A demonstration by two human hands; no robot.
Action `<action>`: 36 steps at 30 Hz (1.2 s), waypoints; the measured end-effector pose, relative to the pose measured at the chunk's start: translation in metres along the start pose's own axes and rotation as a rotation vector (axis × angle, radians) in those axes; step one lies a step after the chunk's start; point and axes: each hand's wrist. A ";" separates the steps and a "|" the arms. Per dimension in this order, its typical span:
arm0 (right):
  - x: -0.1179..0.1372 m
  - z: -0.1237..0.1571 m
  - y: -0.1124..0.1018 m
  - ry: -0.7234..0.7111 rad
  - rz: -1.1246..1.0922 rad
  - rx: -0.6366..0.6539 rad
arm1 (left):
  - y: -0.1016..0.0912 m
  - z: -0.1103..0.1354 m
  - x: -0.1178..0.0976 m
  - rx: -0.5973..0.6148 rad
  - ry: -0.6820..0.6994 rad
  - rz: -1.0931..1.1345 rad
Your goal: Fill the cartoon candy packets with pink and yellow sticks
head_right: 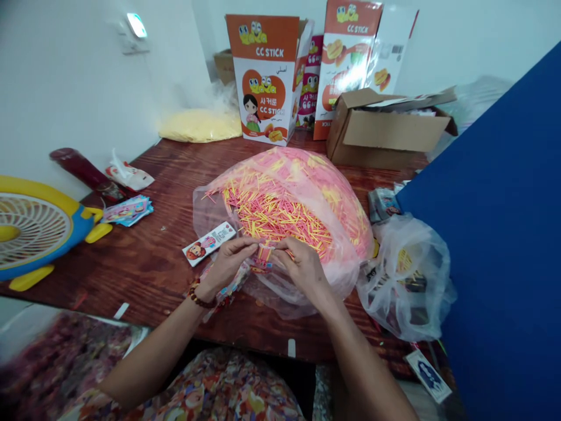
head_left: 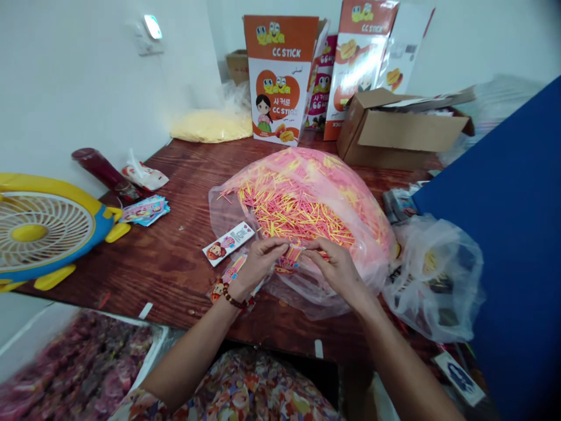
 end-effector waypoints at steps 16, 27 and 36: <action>-0.003 -0.026 0.030 0.217 -0.725 -0.096 | -0.018 0.013 -0.003 0.152 -0.252 0.280; -0.007 -0.032 0.104 0.332 -0.574 0.159 | -0.090 0.065 -0.003 0.009 -0.392 -0.092; -0.022 -0.018 0.131 0.491 -0.031 0.346 | -0.116 0.097 0.035 -0.048 -0.268 -0.739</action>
Point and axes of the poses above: each hand's wrist, its own z-axis away from the middle knuckle, its own y-axis out of the palm, x = y × z, and after that the axes turned 8 degrees about x, right-handed
